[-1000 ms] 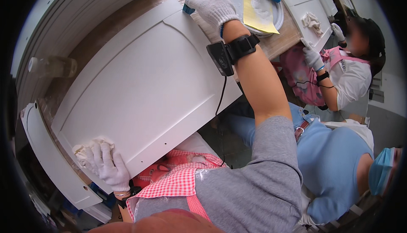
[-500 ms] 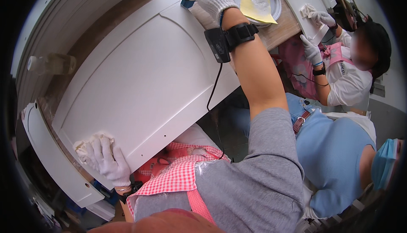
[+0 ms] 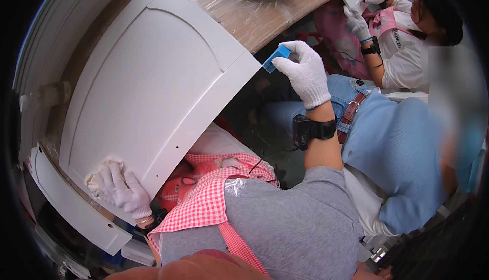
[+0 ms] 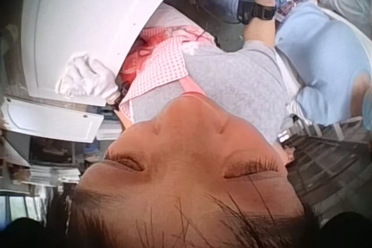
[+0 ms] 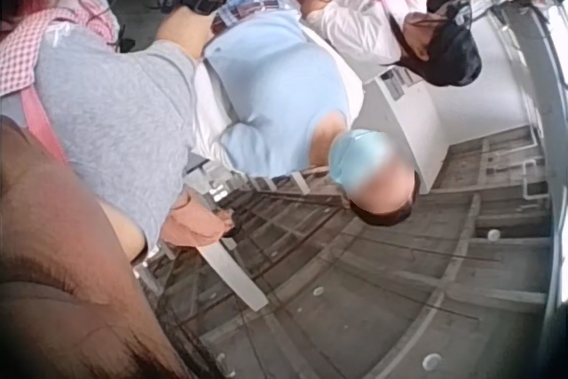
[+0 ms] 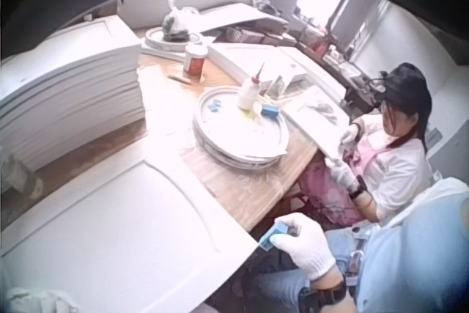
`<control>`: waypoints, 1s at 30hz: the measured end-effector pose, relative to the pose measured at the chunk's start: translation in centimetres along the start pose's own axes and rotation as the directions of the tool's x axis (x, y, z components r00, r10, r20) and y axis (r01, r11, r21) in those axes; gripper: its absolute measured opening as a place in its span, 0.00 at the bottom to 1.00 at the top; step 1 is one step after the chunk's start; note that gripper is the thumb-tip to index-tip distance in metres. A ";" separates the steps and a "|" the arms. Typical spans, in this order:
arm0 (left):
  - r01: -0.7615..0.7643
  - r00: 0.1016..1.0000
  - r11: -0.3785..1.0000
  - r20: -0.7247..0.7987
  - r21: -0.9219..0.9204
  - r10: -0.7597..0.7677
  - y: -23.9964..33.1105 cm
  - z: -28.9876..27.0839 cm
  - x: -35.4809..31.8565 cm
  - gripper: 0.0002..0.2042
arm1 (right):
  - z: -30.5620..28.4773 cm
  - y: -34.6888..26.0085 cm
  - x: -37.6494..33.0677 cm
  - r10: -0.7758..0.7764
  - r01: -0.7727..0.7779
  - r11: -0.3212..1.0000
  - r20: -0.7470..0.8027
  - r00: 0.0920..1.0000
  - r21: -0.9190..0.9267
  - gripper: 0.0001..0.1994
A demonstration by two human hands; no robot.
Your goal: Cleaning and wiping down white cabinet door panels using a cloth and a sponge.
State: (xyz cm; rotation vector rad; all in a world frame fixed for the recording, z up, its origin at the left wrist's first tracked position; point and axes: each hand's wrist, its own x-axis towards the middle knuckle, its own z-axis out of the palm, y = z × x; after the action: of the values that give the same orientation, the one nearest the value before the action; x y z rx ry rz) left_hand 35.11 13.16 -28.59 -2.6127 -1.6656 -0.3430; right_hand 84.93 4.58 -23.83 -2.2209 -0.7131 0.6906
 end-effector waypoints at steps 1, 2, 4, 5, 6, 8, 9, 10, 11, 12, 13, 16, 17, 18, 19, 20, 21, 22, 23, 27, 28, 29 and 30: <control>0.001 1.000 1.000 -0.001 0.013 -0.001 -0.1 0.0 -0.1 0.17 | -0.2 0.4 -0.5 -0.005 0.004 1.000 -0.029 1.000 -0.028 0.20; 0.003 1.000 1.000 -0.002 0.027 -0.003 -0.1 0.1 -0.2 0.17 | -0.2 0.7 -0.8 0.002 -0.001 1.000 -0.051 0.999 0.018 0.20; 0.002 1.000 0.999 -0.002 0.035 -0.002 -0.1 0.1 -0.3 0.17 | 0.3 0.4 -1.5 -0.022 0.031 0.996 -0.098 0.995 0.088 0.20; 0.007 1.000 0.999 -0.002 0.039 -0.007 -0.1 0.2 -0.3 0.17 | 0.7 0.3 -1.6 -0.046 0.069 0.986 -0.146 0.988 0.151 0.20; 0.003 1.000 0.999 -0.002 0.041 -0.003 0.0 0.2 -0.3 0.17 | 1.1 0.7 -1.6 -0.082 0.097 0.988 -0.131 0.988 0.120 0.20; 0.010 1.000 0.999 -0.003 0.039 -0.010 0.0 0.3 -0.3 0.17 | 1.9 1.5 -1.7 -0.126 0.132 0.991 -0.129 0.984 0.034 0.20; 0.007 1.000 0.999 -0.005 0.039 -0.007 0.2 0.2 -0.1 0.17 | 1.8 2.0 -1.7 -0.126 0.132 0.991 -0.133 0.983 0.036 0.20; 0.009 1.000 1.000 -0.010 0.022 -0.009 0.3 0.3 0.1 0.17 | 1.6 2.4 -1.6 -0.132 0.132 0.991 -0.190 0.973 -0.011 0.20; 0.010 1.000 1.000 -0.017 0.003 -0.010 0.5 0.4 0.3 0.17 | 1.5 2.6 -1.5 -0.141 0.130 0.990 -0.248 0.958 -0.060 0.20; 0.007 1.000 1.000 -0.029 -0.004 -0.007 0.9 0.3 0.4 0.17 | 1.3 2.4 -1.4 -0.149 0.138 0.989 -0.259 0.954 -0.061 0.20; 0.023 1.000 1.000 0.007 0.005 -0.023 1.2 -0.1 0.5 0.17 | 1.1 1.9 -1.6 -0.147 0.148 0.989 -0.265 0.953 -0.016 0.20; 0.012 1.000 0.999 0.016 0.042 -0.013 0.7 0.2 0.6 0.17 | 1.3 0.2 1.3 -0.267 0.281 0.960 -0.289 0.919 0.009 0.19; 0.034 0.999 0.996 0.039 0.077 -0.037 0.5 -0.7 0.3 0.17 | 1.8 -0.4 1.7 -0.321 0.306 0.947 -0.264 0.910 -0.095 0.19; 0.014 0.999 0.998 0.034 0.063 -0.016 0.0 -0.9 0.2 0.17 | 2.1 -1.2 2.2 -0.379 0.369 0.925 -0.282 0.881 -0.090 0.19; 0.035 0.999 0.998 0.027 0.053 -0.037 0.2 -0.8 0.1 0.17 | 2.3 -2.0 4.2 -0.446 0.443 0.893 -0.290 0.847 -0.080 0.18; 0.063 0.998 0.997 0.025 0.053 -0.064 0.3 -0.7 -0.1 0.16 | 2.7 -2.8 5.8 -0.520 0.496 0.854 -0.288 0.804 -0.157 0.18; 0.056 0.998 0.997 0.017 0.061 -0.057 0.4 -0.7 0.1 0.16 | 2.4 -3.1 7.4 -0.601 0.556 0.799 -0.305 0.739 -0.227 0.17; 0.029 0.999 0.998 0.016 0.050 -0.030 0.6 -0.4 0.3 0.16 | 2.1 -3.8 8.9 -0.628 0.559 0.778 -0.318 0.710 -0.287 0.17; 0.013 1.000 0.998 0.014 0.055 -0.014 0.4 -0.6 0.3 0.16 | 2.2 -3.7 11.2 -0.694 0.585 0.719 -0.340 0.635 -0.375 0.18; 0.029 1.000 0.998 0.011 0.059 -0.030 0.9 -0.6 0.7 0.17 | 2.2 -1.8 17.7 -0.752 0.563 0.564 -0.093 0.652 -0.604 0.24; 0.042 0.999 0.999 0.007 0.026 -0.042 1.0 0.1 0.6 0.18 | 2.3 -1.5 17.7 -0.710 0.514 0.562 -0.059 0.701 -0.648 0.25; 0.066 0.998 0.998 0.003 0.017 -0.066 1.1 -0.5 0.3 0.19 | 2.7 -1.9 17.8 -0.667 0.484 0.560 -0.019 0.745 -0.673 0.26; 0.049 0.999 0.999 -0.007 0.001 -0.049 0.9 0.2 0.3 0.21 | 2.1 -2.6 17.2 -0.635 0.461 0.553 0.006 0.772 -0.694 0.27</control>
State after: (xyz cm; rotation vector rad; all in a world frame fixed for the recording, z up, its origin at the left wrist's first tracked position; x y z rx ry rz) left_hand 36.08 13.03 -28.67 -2.5700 -1.7298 -0.3519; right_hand 95.00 18.38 -27.71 -2.3878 -1.6374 -0.2333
